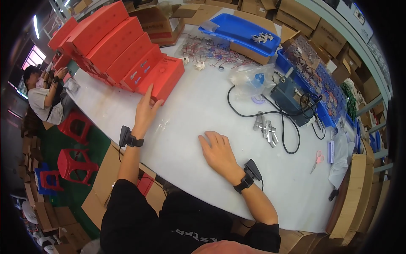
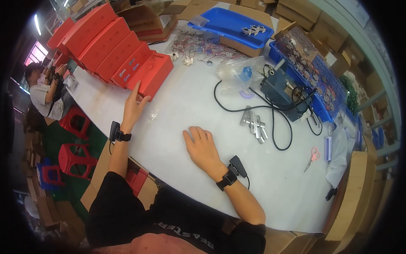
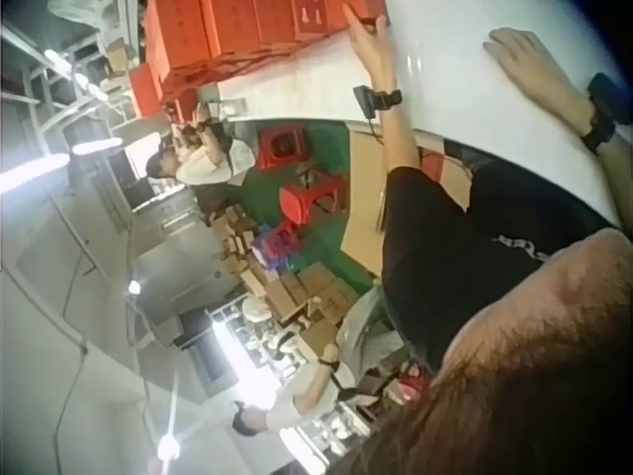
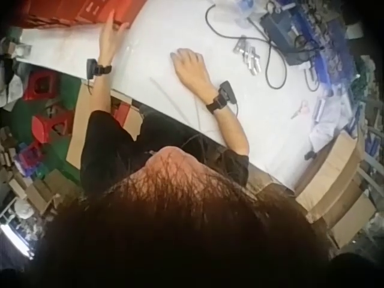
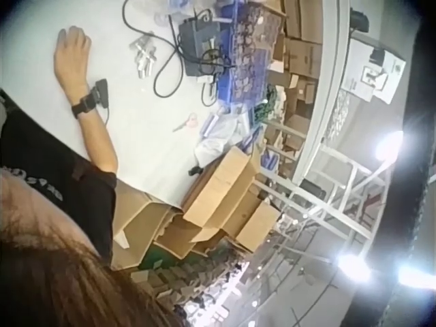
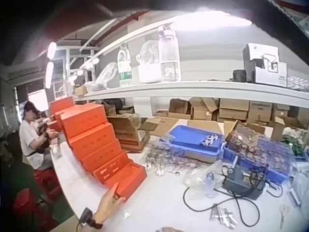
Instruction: The person removes a handheld fan from a plastic bag, wraps it in a white foam sheet, and slides it into a red box. They then insert a small plastic bag into the box, fold the cardboard flaps to close it, and place the box into a larger cardboard container.
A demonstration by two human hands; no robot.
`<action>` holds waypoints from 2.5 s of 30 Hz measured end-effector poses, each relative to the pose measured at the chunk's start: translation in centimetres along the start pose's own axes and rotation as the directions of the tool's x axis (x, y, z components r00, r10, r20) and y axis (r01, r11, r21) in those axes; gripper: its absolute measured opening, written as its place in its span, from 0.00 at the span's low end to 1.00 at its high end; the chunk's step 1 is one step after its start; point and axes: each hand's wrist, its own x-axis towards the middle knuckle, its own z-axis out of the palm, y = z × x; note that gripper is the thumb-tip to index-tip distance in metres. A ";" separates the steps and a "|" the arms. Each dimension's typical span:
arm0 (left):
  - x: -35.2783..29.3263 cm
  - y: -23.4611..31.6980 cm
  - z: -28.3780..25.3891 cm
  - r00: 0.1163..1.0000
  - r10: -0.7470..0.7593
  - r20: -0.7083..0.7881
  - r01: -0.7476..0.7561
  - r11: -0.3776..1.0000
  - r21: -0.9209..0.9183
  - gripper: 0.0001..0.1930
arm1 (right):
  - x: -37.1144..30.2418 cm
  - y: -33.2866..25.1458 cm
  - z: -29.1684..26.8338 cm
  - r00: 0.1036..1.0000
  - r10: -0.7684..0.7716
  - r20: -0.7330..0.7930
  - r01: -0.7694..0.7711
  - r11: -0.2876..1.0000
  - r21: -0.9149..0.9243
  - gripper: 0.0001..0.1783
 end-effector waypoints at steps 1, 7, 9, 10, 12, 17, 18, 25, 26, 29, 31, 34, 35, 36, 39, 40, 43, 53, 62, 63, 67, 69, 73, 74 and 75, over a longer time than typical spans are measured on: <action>-0.8 -0.3 -0.1 0.996 0.042 -0.080 -0.051 0.992 -0.119 0.33 | 0.0 -0.1 0.1 1.000 0.003 -0.002 -0.003 1.000 0.009 0.24; -10.2 -4.6 -6.9 0.897 -0.226 -0.378 0.011 0.870 -0.493 0.23 | 0.2 -0.2 0.0 0.999 -0.010 0.044 0.008 0.998 0.056 0.23; -14.9 -8.3 -10.5 0.805 -0.267 -0.529 0.047 0.919 -0.392 0.15 | 0.4 -0.2 -0.7 0.996 0.038 0.074 -0.037 0.999 -0.011 0.22; -17.3 -10.3 -11.6 0.785 -0.302 -0.542 0.093 0.921 -0.378 0.15 | 0.5 -0.3 -0.7 0.994 0.003 0.106 -0.006 1.000 0.025 0.22; -22.7 -15.4 -12.7 0.747 -0.477 -0.464 0.346 0.874 -0.341 0.12 | 0.6 -0.3 -0.8 0.993 0.046 0.106 -0.044 0.999 -0.026 0.23; -40.6 -30.4 -7.9 0.739 -0.637 -0.218 0.672 0.721 0.170 0.13 | 1.3 -1.0 -1.1 0.970 0.054 0.239 -0.039 0.997 -0.067 0.23; -43.2 -32.4 -5.9 0.628 -0.772 -0.101 0.777 0.615 0.134 0.15 | 1.4 -1.2 -1.3 0.964 0.069 0.255 -0.051 0.996 -0.079 0.24; -48.4 -38.0 5.9 0.071 -0.939 0.337 0.991 0.104 0.082 0.28 | 4.0 -8.9 -0.7 0.926 0.129 0.356 -0.148 0.989 0.025 0.28; -48.2 -38.6 7.1 0.097 -0.953 0.288 0.980 0.142 0.139 0.30 | 4.5 -10.4 -0.2 0.909 0.078 0.409 -0.117 0.991 0.072 0.29; -43.2 -40.2 10.3 0.206 -0.908 0.365 0.935 0.293 0.202 0.36 | 6.1 -14.1 2.2 0.878 0.013 0.478 -0.044 0.998 0.053 0.31; -39.8 -39.9 12.9 0.208 -0.903 0.377 0.926 0.306 0.222 0.38 | 7.0 -15.8 4.6 0.851 -0.010 0.526 0.047 0.997 -0.057 0.34; -36.6 -39.2 17.5 0.209 -0.886 0.413 0.906 0.335 0.260 0.42 | 6.5 -15.9 5.8 0.850 0.042 0.525 0.045 0.988 -0.151 0.35; -36.7 -39.5 19.1 0.267 -0.876 0.401 0.832 0.420 0.362 0.42 | 6.3 -15.9 5.9 0.851 0.055 0.522 0.047 0.982 -0.180 0.36; -37.0 -40.1 21.0 0.328 -0.858 0.396 0.741 0.494 0.456 0.42 | 6.3 -15.9 6.0 0.842 0.063 0.536 0.056 0.978 -0.202 0.36; -41.8 -48.2 21.9 0.398 -0.833 0.383 0.758 0.534 0.374 0.41 | 6.9 -16.9 5.6 0.844 0.034 0.536 0.058 0.986 -0.153 0.38; -44.0 -52.9 18.6 0.424 -0.822 0.379 0.838 0.515 0.178 0.41 | 7.2 -17.3 5.1 0.854 0.016 0.521 0.052 0.992 -0.114 0.38; -42.0 -45.3 25.9 0.422 -0.728 0.540 0.887 0.456 -0.079 0.40 | 6.0 -16.6 5.9 0.828 0.074 0.555 0.055 0.975 -0.214 0.38; -32.2 -23.6 34.0 0.340 -0.555 0.759 0.754 0.644 0.133 0.39 | 6.9 -17.0 6.3 0.843 0.149 0.516 -0.071 0.983 -0.168 0.35; -36.4 -9.1 27.2 0.313 -0.361 0.879 0.327 0.909 0.257 0.38 | 5.3 -16.1 8.3 0.900 0.190 0.393 -0.159 0.981 -0.111 0.39; -35.9 -8.9 25.5 0.327 -0.366 0.871 0.285 0.917 0.278 0.38 | 5.2 -16.2 8.5 0.919 0.161 0.359 -0.140 0.987 -0.083 0.39; -33.4 -9.3 19.0 0.419 -0.454 0.786 0.176 0.890 0.420 0.38 | 4.7 -16.4 9.4 0.956 0.108 0.272 -0.089 0.993 -0.081 0.40; -31.4 -10.3 15.5 0.483 -0.508 0.713 0.141 0.849 0.509 0.38 | 4.6 -16.3 9.7 0.969 0.097 0.226 -0.078 0.993 -0.090 0.40; -27.2 -12.4 7.3 0.610 -0.621 0.492 0.141 0.696 0.704 0.38 | 4.1 -15.9 9.4 0.983 0.058 0.177 -0.027 0.985 -0.170 0.40; -26.0 -12.7 4.9 0.640 -0.647 0.413 0.165 0.641 0.750 0.38 | 3.9 -15.6 9.4 0.977 0.083 0.194 -0.047 0.982 -0.181 0.40; -24.3 -13.8 -0.3 0.677 -0.686 0.265 0.224 0.536 0.814 0.38 | 5.2 -16.7 9.9 0.982 0.066 0.175 -0.041 0.989 -0.144 0.39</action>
